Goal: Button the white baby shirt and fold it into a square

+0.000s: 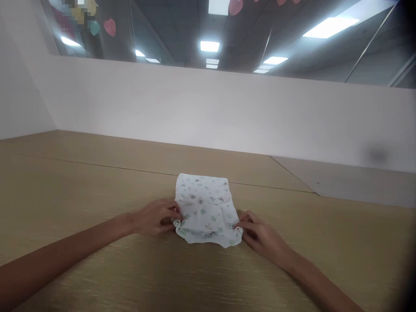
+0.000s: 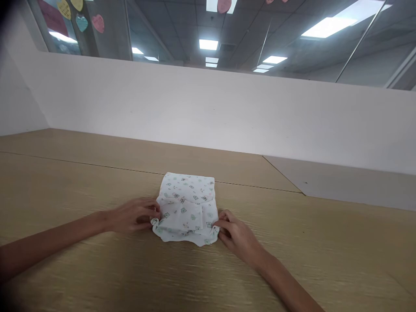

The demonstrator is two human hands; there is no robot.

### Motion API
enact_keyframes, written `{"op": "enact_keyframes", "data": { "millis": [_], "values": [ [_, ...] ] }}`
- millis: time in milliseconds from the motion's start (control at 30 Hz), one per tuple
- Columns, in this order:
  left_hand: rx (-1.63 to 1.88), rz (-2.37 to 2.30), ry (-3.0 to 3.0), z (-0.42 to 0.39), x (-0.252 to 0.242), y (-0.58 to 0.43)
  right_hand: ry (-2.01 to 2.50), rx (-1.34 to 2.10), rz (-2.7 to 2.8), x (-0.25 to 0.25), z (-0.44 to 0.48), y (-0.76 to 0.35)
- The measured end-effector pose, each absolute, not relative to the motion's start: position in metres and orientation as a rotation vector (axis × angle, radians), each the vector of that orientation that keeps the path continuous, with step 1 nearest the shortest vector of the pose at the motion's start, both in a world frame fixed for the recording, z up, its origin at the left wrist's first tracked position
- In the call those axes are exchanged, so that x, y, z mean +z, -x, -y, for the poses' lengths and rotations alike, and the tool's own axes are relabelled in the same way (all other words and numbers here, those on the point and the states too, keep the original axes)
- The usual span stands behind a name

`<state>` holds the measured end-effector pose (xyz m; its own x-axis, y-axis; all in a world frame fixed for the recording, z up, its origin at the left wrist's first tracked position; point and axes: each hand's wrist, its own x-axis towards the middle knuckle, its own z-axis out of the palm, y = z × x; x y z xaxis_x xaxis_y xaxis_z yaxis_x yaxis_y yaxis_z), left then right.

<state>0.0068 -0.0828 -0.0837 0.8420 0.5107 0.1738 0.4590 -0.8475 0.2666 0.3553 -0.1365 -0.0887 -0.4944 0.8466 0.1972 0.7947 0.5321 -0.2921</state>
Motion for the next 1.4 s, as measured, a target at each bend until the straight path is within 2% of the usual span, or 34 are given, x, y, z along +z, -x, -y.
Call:
{"op": "enact_keyframes", "data": {
  "millis": [200, 367, 633, 833, 967, 1167, 1400],
  "values": [
    [0.536, -0.669, -3.092, 0.076, -0.103, -0.015, 1.308, 0.22, 2.459, -0.088, 0.138, -0.353],
    [0.644, -0.736, -3.101, 0.069, -0.111, -0.018, 1.287, 0.275, 2.42, -0.086, 0.134, -0.349],
    [0.659, -0.901, -2.819, 0.073, -0.113, -0.017, 1.35, 0.726, 2.247, -0.066, 0.146, -0.343],
    [0.585, -0.914, -2.299, 0.099, -0.092, -0.019, 1.42, 1.058, 2.068, -0.052, 0.166, -0.343],
    [0.737, -0.917, -2.045, 0.102, -0.081, -0.014, 1.468, 1.268, 1.884, -0.039, 0.178, -0.345],
    [0.984, -1.035, -1.921, 0.059, -0.083, -0.01, 1.571, 1.138, 1.52, -0.032, 0.139, -0.338],
    [0.953, -1.46, -2.041, 0.011, -0.12, -0.017, 1.781, 0.97, 1.541, -0.071, 0.051, -0.325]
  ]
}}
